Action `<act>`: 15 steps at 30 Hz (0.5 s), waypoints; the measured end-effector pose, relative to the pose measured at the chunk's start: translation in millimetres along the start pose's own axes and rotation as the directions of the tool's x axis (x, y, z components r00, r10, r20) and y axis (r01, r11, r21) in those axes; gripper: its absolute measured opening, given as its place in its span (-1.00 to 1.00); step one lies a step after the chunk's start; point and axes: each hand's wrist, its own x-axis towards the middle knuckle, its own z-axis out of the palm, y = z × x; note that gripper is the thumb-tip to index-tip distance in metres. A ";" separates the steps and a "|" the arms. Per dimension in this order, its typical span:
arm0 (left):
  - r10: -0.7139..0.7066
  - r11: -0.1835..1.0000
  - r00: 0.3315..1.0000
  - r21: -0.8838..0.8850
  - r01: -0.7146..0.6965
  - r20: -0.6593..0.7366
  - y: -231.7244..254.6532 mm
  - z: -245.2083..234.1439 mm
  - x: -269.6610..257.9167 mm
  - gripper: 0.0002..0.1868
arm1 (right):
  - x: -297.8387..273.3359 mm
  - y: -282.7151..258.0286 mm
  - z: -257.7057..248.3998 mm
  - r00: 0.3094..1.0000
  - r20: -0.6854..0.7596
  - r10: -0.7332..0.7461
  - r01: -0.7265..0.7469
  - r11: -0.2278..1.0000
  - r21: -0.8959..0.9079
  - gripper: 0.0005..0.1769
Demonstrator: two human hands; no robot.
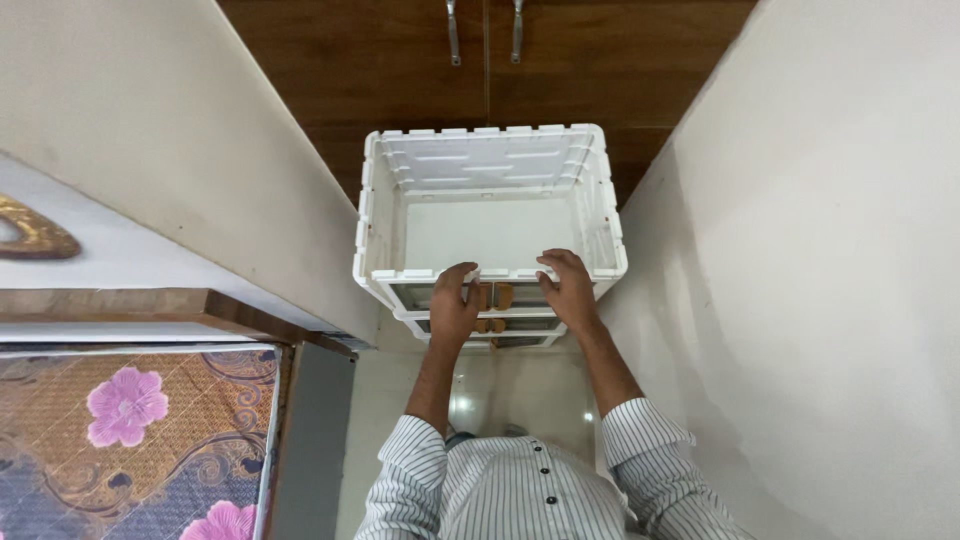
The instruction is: The person assembles a white plastic storage box by unfolding its sides and inserting a rectangular frame into the top rim. They handle the box and frame by hand, positioning and securing the frame around the box opening.
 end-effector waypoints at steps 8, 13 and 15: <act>0.008 0.999 0.998 0.054 -0.004 -0.063 -34.3 -40.3 0.6 -0.74 | 17.1 -34.1 64.4 0.989 0.135 -0.067 0.077 0.994 -0.072 -0.69; -0.018 0.994 0.986 0.099 0.034 -0.167 -62.4 -79.2 8.9 -0.72 | 30.7 -54.3 103.3 0.980 0.170 -0.105 0.119 0.990 -0.076 -0.70; -0.050 0.991 0.971 0.111 0.077 -0.232 -71.8 -92.6 8.7 -0.70 | 32.7 -62.2 115.6 0.976 0.170 -0.139 0.158 0.982 -0.101 -0.69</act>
